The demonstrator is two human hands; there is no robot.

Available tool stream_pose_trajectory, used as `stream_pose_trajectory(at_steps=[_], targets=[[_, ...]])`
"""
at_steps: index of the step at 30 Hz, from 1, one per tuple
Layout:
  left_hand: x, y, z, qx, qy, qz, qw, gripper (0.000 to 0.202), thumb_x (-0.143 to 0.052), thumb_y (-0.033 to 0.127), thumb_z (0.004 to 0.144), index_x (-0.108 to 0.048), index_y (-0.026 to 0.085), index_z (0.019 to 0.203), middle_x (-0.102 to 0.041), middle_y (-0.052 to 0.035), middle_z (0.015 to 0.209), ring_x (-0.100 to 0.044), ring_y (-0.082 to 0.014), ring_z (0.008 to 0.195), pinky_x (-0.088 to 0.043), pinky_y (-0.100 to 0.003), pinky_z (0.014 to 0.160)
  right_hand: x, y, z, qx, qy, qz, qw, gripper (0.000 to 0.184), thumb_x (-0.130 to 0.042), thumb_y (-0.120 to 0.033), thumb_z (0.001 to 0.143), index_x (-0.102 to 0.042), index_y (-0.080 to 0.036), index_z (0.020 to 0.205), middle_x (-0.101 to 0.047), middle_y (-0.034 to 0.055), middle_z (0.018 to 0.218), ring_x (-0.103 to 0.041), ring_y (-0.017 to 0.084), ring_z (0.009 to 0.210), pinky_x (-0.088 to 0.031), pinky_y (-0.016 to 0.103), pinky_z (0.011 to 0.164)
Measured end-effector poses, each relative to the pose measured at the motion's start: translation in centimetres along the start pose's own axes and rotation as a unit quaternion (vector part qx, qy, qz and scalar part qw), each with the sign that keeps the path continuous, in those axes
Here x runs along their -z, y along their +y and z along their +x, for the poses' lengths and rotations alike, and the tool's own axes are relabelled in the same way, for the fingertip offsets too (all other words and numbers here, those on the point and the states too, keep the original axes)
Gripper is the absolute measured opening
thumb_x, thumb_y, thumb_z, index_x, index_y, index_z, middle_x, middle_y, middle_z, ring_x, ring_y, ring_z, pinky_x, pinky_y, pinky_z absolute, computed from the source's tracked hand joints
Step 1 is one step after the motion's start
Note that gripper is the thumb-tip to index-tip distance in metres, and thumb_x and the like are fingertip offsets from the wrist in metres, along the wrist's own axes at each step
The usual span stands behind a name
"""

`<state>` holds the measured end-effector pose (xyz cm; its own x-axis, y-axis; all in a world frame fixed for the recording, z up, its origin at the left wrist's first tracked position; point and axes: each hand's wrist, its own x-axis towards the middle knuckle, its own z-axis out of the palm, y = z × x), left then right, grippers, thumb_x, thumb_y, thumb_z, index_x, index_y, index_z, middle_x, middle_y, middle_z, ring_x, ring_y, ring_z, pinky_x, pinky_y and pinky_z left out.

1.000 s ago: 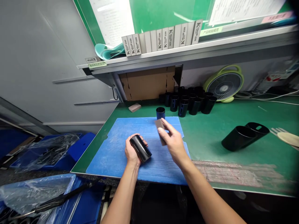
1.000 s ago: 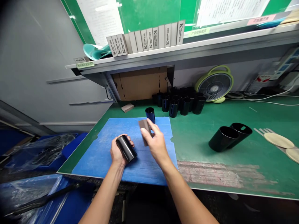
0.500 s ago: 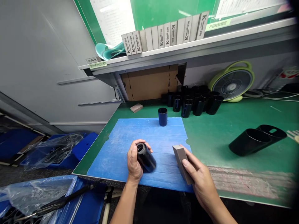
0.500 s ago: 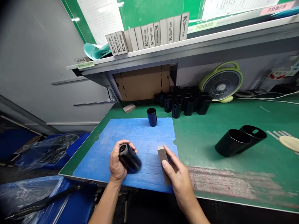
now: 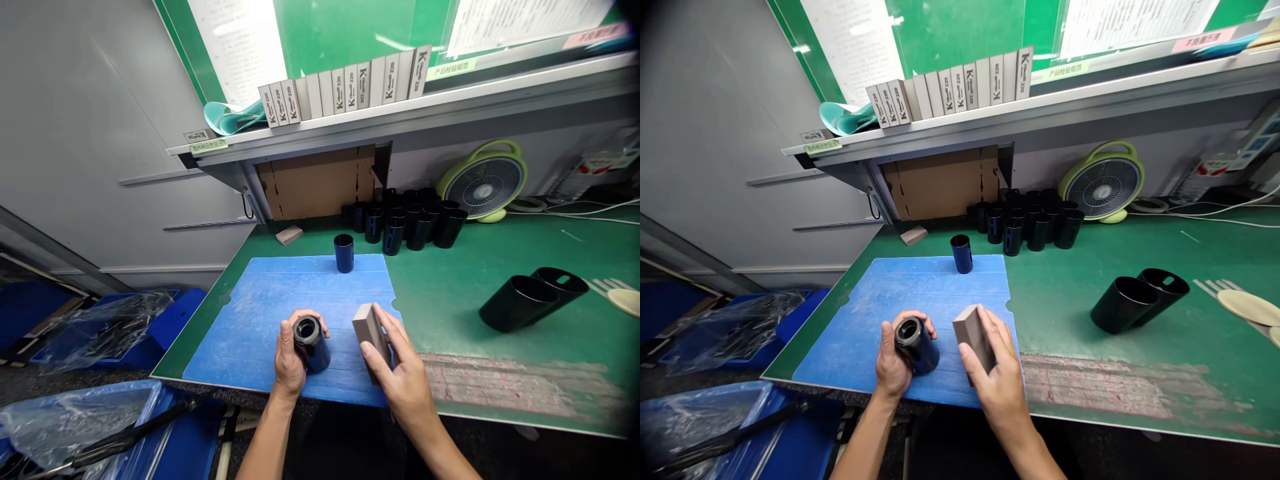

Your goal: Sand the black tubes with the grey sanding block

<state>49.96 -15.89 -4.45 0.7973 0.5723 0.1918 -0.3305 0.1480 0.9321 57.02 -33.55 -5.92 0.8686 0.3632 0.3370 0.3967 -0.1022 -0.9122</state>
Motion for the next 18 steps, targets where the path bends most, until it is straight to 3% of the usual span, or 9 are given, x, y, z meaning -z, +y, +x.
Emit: stream_pose_trajectory(at_steps=[3, 8, 14, 18], targets=[[-0.7, 0.0, 0.2, 0.005, 0.049, -0.014, 0.999, 0.061, -0.033, 0.067, 0.098, -0.068, 0.017, 0.092, -0.070, -0.0092, 0.083, -0.067, -0.0223, 0.079, -0.051, -0.033, 0.075, -1.0, -0.6, 0.2, 0.057, 0.004, -0.028, 0.998, 0.060, -0.060, -0.041, 0.097, -0.042, -0.028, 0.153, -0.046, 0.0086, 0.153, -0.043, 0.029, 0.142, -0.036, 0.052, 0.119], [-0.8, 0.0, 1.2, 0.033, 0.136, -0.090, 0.986, 0.061, -0.038, 0.072, 0.095, -0.065, 0.017, 0.090, -0.068, -0.0056, 0.076, -0.067, -0.0195, 0.071, -0.052, -0.030, 0.069, -2.1, -0.6, 0.9, 0.060, 0.006, -0.041, 0.997, 0.060, -0.058, -0.040, 0.098, -0.040, -0.028, 0.154, -0.047, 0.0091, 0.151, -0.044, 0.030, 0.140, -0.040, 0.053, 0.116], [0.5, -0.2, 3.1, 0.096, 0.176, -0.182, 0.963, 0.060, -0.048, 0.074, 0.089, -0.063, 0.016, 0.095, -0.066, -0.0051, 0.074, -0.065, -0.0194, 0.062, -0.055, -0.033, 0.064, -2.8, -0.4, -0.3, 0.152, -0.025, -0.121, 0.981, 0.064, -0.059, -0.033, 0.098, -0.035, -0.028, 0.157, -0.046, 0.0123, 0.148, -0.045, 0.033, 0.135, -0.043, 0.056, 0.110], [1.3, -0.4, 3.8, 0.134, 0.162, -0.213, 0.954, 0.060, -0.049, 0.074, 0.089, -0.063, 0.016, 0.094, -0.065, -0.0050, 0.072, -0.064, -0.0193, 0.060, -0.054, -0.032, 0.060, -4.6, -0.9, -1.5, 0.227, -0.086, -0.173, 0.955, 0.067, -0.062, -0.026, 0.095, -0.036, -0.028, 0.157, -0.044, 0.0143, 0.149, -0.046, 0.035, 0.132, -0.047, 0.057, 0.104]])
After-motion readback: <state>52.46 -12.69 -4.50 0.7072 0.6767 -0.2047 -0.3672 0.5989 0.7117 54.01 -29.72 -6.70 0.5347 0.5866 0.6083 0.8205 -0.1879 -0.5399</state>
